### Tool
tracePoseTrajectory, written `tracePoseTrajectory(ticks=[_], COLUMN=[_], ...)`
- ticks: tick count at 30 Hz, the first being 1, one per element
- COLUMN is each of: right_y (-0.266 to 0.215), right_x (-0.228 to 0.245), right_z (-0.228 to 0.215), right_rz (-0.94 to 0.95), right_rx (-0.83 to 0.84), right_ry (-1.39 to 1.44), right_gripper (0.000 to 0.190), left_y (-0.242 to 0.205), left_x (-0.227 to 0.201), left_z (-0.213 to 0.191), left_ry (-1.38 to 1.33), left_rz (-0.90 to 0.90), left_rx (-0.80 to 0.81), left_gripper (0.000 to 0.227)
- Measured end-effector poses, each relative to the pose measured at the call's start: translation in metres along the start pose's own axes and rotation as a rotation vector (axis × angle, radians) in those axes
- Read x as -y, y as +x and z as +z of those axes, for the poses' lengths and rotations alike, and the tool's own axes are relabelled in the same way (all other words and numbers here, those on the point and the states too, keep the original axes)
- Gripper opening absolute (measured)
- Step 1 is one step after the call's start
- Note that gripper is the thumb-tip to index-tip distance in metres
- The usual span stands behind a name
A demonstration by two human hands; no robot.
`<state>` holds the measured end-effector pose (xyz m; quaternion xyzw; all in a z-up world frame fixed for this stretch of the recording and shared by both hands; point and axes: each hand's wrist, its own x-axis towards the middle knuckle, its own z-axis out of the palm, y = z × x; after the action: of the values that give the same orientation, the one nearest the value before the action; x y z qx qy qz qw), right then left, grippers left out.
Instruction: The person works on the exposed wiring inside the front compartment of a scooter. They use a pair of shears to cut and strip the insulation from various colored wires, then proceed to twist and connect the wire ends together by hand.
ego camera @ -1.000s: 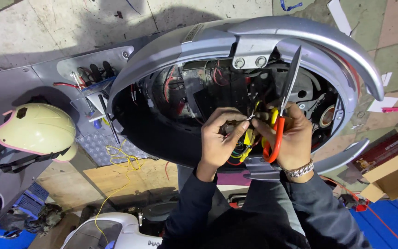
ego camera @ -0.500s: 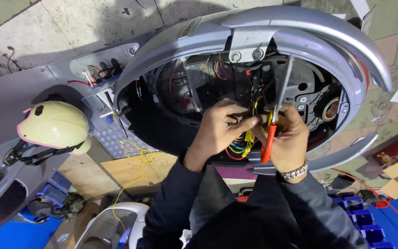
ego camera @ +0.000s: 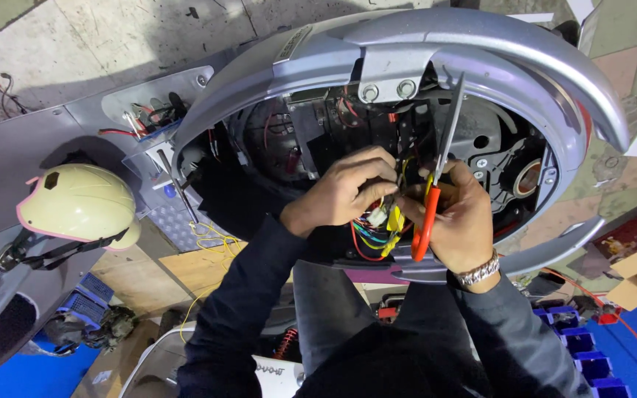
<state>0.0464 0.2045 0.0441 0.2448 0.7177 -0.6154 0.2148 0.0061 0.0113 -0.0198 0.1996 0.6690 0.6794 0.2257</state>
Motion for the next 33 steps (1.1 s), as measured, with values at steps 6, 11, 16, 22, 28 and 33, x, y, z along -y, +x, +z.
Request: tracePoseTrajectory(ticks=[6, 11, 16, 22, 28, 33], right_y=[-0.004, -0.003, -0.002, 0.000, 0.004, 0.010], right_x=[-0.016, -0.017, -0.021, -0.023, -0.024, -0.024], right_z=[0.000, 0.000, -0.003, -0.001, -0.001, 0.002], right_rz=[-0.005, -0.051, -0.074, -0.092, -0.117, -0.153], right_rx=[0.047, 0.063, 0.066, 0.055, 0.038, 0.043], right_ry=[0.057, 0.050, 0.039, 0.030, 0.033, 0.065], right_gripper=[0.048, 0.042, 0.041, 0.037, 0.035, 0.035], left_y=[0.014, 0.009, 0.011, 0.017, 0.025, 0.020], left_x=[-0.036, -0.017, 0.000, 0.004, 0.009, 0.026], left_z=[-0.021, -0.005, 0.003, 0.000, -0.008, 0.008], left_ry=[0.235, 0.292, 0.349, 0.352, 0.258, 0.248], left_rz=[0.141, 0.144, 0.206, 0.189, 0.182, 0.083], left_rx=[0.156, 0.101, 0.014, -0.071, -0.173, -0.352], left_gripper=[0.009, 0.011, 0.006, 0.007, 0.009, 0.010])
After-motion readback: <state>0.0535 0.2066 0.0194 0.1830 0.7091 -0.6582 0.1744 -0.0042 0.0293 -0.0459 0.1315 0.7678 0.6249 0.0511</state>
